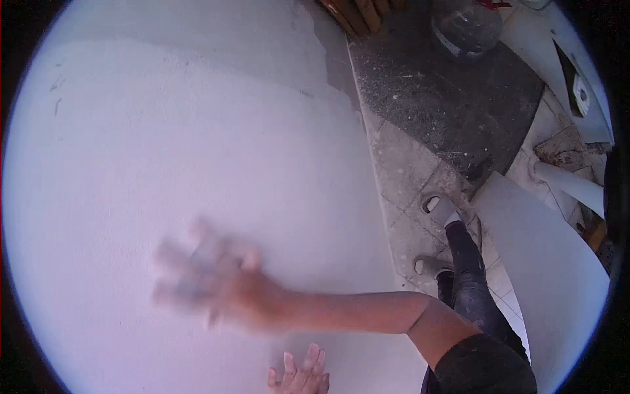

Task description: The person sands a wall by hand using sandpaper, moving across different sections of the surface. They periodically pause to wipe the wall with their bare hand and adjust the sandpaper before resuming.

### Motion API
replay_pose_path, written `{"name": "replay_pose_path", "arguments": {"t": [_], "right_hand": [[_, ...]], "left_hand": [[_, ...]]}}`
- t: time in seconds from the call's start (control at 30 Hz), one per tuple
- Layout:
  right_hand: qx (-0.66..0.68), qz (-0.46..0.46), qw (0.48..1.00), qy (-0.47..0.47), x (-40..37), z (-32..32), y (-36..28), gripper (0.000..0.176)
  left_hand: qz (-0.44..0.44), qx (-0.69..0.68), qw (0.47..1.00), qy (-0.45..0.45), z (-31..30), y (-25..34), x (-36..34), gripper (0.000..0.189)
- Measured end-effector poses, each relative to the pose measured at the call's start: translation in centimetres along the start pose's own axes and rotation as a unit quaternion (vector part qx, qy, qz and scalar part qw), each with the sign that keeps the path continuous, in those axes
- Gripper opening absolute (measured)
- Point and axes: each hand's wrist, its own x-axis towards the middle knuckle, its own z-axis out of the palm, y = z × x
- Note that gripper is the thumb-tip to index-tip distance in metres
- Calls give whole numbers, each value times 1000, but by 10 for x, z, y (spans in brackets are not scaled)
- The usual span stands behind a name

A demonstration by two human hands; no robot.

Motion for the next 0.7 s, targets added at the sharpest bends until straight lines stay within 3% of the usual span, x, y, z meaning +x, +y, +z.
{"name": "replay_pose_path", "arguments": {"t": [0.03,0.13,0.17,0.2,0.27,0.3,0.4,0.47,0.5,0.53,0.6,0.7], "right_hand": [[132,-51,989,43,0,9,-18,63],[-56,-5,994,93,-7,20,42,56],[36,85,984,153,-25,30,81,68],[162,193,948,195,-55,48,140,57],[431,343,747,373,-113,80,255,48],[138,489,815,277,-137,56,256,53],[160,447,832,286,-123,71,233,55],[155,333,898,245,-85,55,135,60],[205,350,891,204,-61,47,88,61],[64,317,939,117,-49,48,38,63],[-148,86,982,74,-48,53,-40,52],[-129,-79,985,84,-46,40,-41,51]], "left_hand": [[22,19,999,20,-7,5,0,50],[49,65,996,46,-15,4,-7,46],[47,78,995,47,-9,3,-14,45],[37,79,995,53,12,-2,-37,44],[26,72,995,70,57,-9,-72,44],[47,62,995,61,60,-5,-75,44],[76,21,996,33,65,8,-78,44],[48,-18,999,-5,65,15,-84,44],[50,-9,999,5,67,13,-85,43],[52,2,999,13,68,9,-87,42],[38,1,999,27,67,8,-93,41],[38,-36,996,79,56,-6,-95,42]]}}
